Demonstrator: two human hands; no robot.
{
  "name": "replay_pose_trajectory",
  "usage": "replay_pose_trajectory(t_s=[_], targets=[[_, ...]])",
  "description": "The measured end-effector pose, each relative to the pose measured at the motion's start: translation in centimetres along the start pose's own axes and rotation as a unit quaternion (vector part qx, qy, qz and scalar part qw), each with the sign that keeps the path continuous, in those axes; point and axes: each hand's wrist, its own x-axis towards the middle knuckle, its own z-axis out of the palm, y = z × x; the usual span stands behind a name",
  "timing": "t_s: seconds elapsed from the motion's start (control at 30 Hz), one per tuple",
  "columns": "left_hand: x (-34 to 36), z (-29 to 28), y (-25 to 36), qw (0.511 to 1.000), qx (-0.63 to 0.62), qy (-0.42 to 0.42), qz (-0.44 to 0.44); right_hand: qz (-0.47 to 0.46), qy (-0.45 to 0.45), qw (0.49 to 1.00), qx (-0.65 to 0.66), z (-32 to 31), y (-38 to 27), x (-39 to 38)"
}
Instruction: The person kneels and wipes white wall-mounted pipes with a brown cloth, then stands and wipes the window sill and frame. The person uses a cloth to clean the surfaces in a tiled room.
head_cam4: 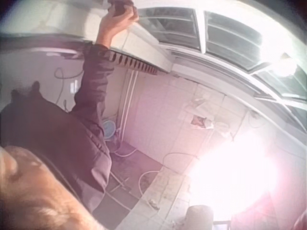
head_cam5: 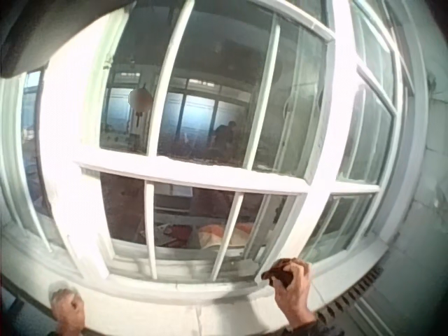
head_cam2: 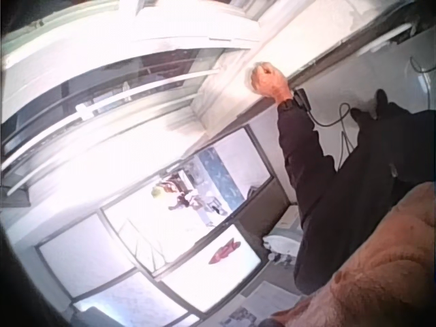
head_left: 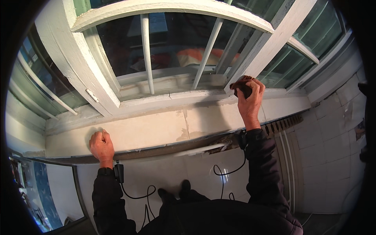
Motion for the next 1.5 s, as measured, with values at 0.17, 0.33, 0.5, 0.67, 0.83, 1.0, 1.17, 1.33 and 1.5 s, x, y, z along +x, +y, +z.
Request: replay_pose_trajectory(t_s=[0.17,0.33,0.5,0.67,0.83,1.0,1.17,1.33,1.5], targets=[[0.1,0.2,0.2,1.0,-0.005,0.021,0.005,0.016,-0.025,0.999,0.018,-0.5,0.3,-0.5],[0.2,0.1,0.0,0.999,-0.018,0.026,0.012,0.006,0.018,0.999,0.04,-1.7,-0.7,3.4],[0.1,0.0,0.1,1.0,-0.01,0.022,0.005,-0.061,0.104,0.993,0.012,-4.1,-2.2,11.6],[0.1,0.2,0.2,0.999,-0.017,0.034,0.021,-0.042,0.116,0.992,0.01,-5.4,-2.7,14.8],[0.1,0.2,0.0,0.999,-0.01,0.034,0.016,-0.035,0.076,0.996,0.017,-4.2,-2.6,10.9],[0.1,0.2,0.1,1.0,-0.011,0.026,0.012,-0.039,0.045,0.998,0.01,-4.6,-1.9,10.4],[0.0,0.1,0.0,0.999,-0.009,0.028,0.014,-0.029,0.044,0.998,0.02,-4.3,-1.6,9.7],[0.0,0.3,0.0,0.999,-0.014,0.035,0.017,-0.03,0.027,0.999,0.014,-2.6,-0.6,5.9],[0.0,0.3,-0.1,1.0,-0.011,0.027,0.012,0.044,-0.132,0.99,0.037,-1.8,0.0,-1.5]])
